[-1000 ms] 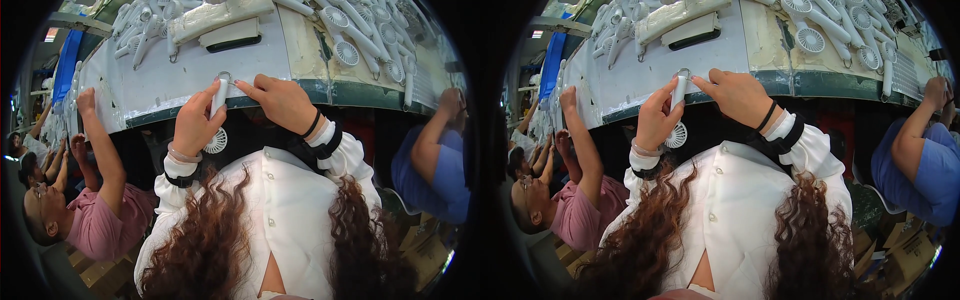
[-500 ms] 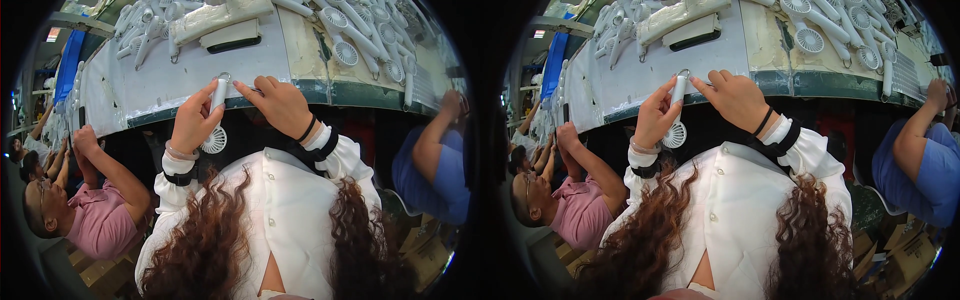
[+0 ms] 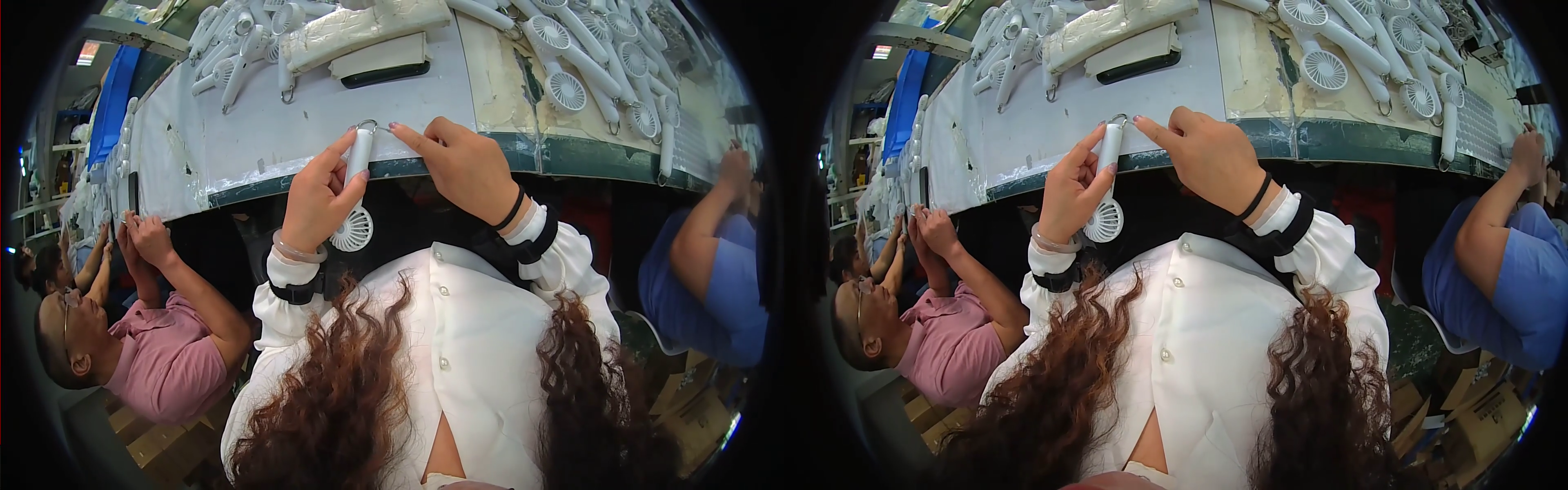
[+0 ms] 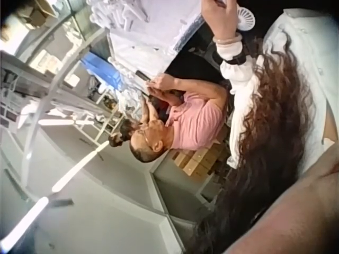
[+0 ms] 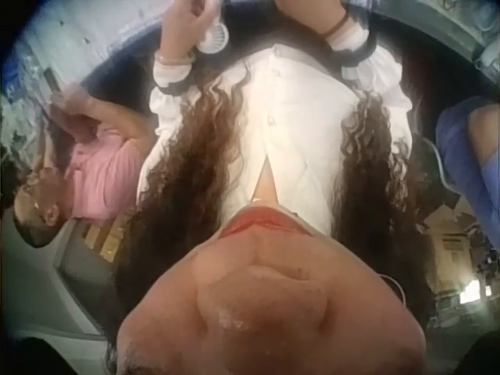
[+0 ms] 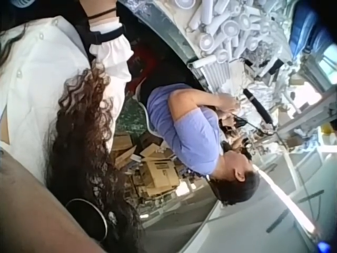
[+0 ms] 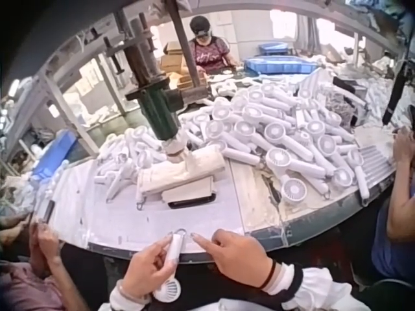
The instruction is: Assemble and inspect small handheld fans at a manufacturing workstation.
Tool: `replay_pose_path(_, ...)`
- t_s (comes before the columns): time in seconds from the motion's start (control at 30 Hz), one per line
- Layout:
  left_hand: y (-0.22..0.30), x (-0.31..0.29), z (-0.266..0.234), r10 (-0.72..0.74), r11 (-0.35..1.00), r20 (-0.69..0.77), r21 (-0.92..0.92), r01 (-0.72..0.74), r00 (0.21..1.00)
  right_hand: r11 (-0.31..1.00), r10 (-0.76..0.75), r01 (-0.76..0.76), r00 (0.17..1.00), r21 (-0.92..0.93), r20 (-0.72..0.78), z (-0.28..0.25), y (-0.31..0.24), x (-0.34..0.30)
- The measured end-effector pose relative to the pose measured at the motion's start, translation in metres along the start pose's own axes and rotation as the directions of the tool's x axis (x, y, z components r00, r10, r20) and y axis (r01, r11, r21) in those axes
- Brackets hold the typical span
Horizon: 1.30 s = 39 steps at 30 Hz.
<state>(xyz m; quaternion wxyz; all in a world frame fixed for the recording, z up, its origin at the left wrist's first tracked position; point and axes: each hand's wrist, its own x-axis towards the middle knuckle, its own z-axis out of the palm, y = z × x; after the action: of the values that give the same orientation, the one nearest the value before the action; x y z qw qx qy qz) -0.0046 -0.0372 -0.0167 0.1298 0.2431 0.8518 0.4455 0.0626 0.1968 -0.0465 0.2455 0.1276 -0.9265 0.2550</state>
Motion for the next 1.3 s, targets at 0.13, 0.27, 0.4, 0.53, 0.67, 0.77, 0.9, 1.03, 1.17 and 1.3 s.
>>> replay_pose_path(0.13,0.0025,-0.0004,0.0006,0.010,1.000,-0.009,0.028,-0.010,1.000,0.997,-0.050,0.052,0.998,-0.063,0.041,-0.0016,-0.0031,0.0002)
replay_pose_path(0.27,0.0029,-0.0004,0.0010,0.011,0.999,-0.010,0.036,-0.010,1.000,0.996,-0.044,0.048,0.998,-0.073,0.050,-0.0016,-0.0038,0.0001)
replay_pose_path(0.4,0.0027,-0.0003,0.0007,0.009,0.999,-0.007,0.032,-0.009,1.000,0.996,-0.042,0.047,0.997,-0.076,0.071,-0.0020,-0.0045,0.0011)
replay_pose_path(0.53,0.0032,0.0006,0.0010,0.015,0.999,-0.003,0.050,-0.014,1.000,0.995,-0.051,0.057,0.996,-0.077,0.076,-0.0007,-0.0031,0.0005)
replay_pose_path(0.67,0.0020,0.0003,0.0001,0.028,0.998,0.004,0.056,-0.028,1.000,0.996,-0.042,0.050,0.993,-0.077,0.106,-0.0004,-0.0036,0.0012)
replay_pose_path(0.77,-0.0027,0.0023,-0.0017,0.000,1.000,0.007,-0.002,0.000,1.000,0.995,-0.040,0.052,0.989,-0.081,0.143,-0.0027,-0.0024,0.0024)
replay_pose_path(0.9,-0.0040,0.0029,-0.0057,-0.053,0.993,0.029,-0.104,0.056,0.998,0.989,-0.085,0.099,0.989,-0.112,0.123,-0.0030,-0.0062,0.0016)
replay_pose_path(1.03,-0.0044,0.0032,-0.0065,-0.030,0.995,0.061,-0.093,0.036,0.998,0.995,-0.039,0.049,0.992,-0.083,0.118,-0.0075,0.0008,0.0015)
replay_pose_path(1.17,-0.0021,0.0040,-0.0067,-0.034,0.994,0.071,-0.101,0.041,0.997,1.000,0.008,-0.006,0.995,-0.028,0.095,-0.0073,0.0014,0.0041)
replay_pose_path(1.3,-0.0006,0.0032,-0.0067,-0.030,0.997,0.070,-0.071,0.035,0.997,1.000,0.017,-0.016,0.997,-0.013,0.075,-0.0049,-0.0019,0.0068)
